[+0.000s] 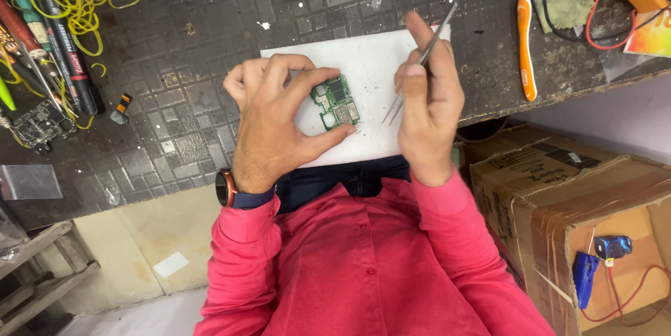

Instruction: The person uses tweezers to carefully remove small components from a green circuit board placed on a white foam pad. They then use a blue plastic spudger to scrape and clean the surface of the board, focusing on specific areas.

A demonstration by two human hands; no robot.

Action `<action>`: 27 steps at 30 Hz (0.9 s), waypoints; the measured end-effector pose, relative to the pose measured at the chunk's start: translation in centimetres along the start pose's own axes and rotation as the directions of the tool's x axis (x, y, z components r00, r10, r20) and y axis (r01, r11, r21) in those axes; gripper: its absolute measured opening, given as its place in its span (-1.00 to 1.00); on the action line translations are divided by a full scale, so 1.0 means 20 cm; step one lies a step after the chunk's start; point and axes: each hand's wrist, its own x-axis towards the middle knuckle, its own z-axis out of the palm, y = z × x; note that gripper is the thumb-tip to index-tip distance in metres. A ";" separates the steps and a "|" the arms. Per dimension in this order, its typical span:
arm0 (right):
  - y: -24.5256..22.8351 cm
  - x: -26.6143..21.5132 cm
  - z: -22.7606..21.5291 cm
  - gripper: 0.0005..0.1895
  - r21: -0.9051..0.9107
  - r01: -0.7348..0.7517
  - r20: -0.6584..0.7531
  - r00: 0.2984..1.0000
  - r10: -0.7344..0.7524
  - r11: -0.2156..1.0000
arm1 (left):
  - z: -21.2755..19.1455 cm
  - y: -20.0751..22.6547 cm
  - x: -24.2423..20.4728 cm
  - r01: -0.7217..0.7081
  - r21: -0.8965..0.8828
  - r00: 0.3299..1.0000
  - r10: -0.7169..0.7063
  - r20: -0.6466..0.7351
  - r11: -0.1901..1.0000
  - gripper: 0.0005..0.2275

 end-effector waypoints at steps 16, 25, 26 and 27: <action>0.13 0.37 -0.73 -0.82 -0.900 0.218 0.102 0.948 -0.303 0.379 | -0.02 -0.02 -0.01 -0.048 -0.018 0.999 0.048 0.002 0.999 -0.46; 0.27 0.53 -0.89 -0.81 -0.928 0.235 0.145 0.943 -0.300 0.290 | -0.02 -0.04 -0.02 -0.046 -0.061 0.999 0.047 0.018 0.997 -0.45; 0.27 0.53 -0.89 -0.83 -0.935 0.280 0.198 0.920 -0.338 0.215 | -0.02 -0.04 -0.02 -0.043 -0.061 0.999 0.045 0.026 0.997 -0.45; 0.28 0.54 -0.90 -0.84 -0.938 0.321 0.250 0.891 -0.380 0.134 | -0.02 -0.04 -0.02 -0.046 -0.060 0.998 0.048 0.030 0.997 -0.45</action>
